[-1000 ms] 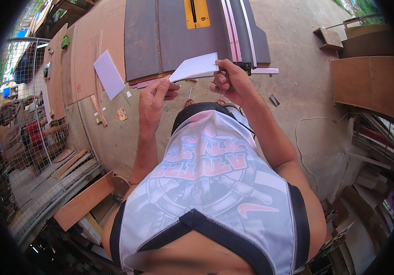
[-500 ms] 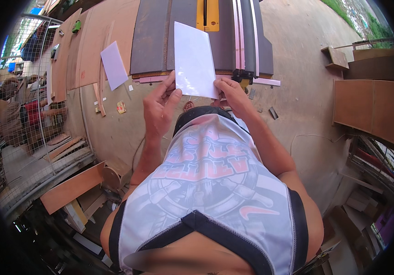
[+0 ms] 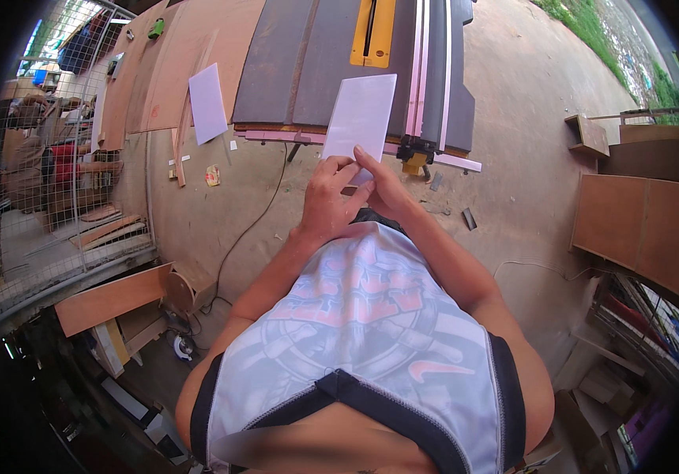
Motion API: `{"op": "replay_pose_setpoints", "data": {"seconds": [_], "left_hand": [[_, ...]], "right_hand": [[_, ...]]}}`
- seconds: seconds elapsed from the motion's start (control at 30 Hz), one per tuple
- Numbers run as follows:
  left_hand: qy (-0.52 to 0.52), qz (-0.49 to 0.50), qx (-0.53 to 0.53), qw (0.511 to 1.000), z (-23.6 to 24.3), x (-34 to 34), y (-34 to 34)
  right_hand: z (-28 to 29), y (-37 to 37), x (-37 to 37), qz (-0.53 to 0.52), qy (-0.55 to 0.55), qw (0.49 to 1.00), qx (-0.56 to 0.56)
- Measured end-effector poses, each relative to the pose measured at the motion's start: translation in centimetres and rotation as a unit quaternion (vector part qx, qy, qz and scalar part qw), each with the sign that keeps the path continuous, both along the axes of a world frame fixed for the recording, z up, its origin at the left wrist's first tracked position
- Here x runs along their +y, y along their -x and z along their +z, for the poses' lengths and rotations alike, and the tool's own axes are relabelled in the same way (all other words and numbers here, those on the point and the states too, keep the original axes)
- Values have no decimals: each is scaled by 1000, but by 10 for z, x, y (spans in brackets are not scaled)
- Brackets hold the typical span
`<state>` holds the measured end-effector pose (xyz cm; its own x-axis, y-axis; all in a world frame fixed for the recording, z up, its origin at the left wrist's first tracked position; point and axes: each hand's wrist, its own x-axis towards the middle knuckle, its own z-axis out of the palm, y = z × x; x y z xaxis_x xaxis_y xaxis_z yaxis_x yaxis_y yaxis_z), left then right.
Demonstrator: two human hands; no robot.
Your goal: The person uses a table saw to cut a white board into smaller pieces. They guide the board through the saw, separate the cut pieces, and then move to a storage area to place the pieces among other materials.
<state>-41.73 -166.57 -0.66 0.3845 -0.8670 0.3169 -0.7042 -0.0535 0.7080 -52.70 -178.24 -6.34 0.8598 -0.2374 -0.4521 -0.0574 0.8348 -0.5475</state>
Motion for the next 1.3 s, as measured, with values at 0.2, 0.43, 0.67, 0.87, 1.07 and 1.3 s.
{"op": "replay_pose_setpoints", "data": {"seconds": [0.2,0.43,0.67,0.87,1.07,1.3], "left_hand": [[-51,137,-15,989,-82,5,-21],[-145,145,297,933,-132,1,-36],[-132,152,158,967,-140,-26,-47],[-116,104,145,977,-148,-41,-61],[-87,50,91,991,-153,-40,-68],[-88,31,-102,990,-140,-40,-85]], "right_hand": [[-50,-2,-23,-71,50,991,102],[-72,2,-29,28,209,944,253],[-11,17,-21,163,665,649,330],[32,-14,-50,259,648,607,380],[26,-33,-53,190,776,516,308],[11,-57,-69,326,809,397,286]]}}
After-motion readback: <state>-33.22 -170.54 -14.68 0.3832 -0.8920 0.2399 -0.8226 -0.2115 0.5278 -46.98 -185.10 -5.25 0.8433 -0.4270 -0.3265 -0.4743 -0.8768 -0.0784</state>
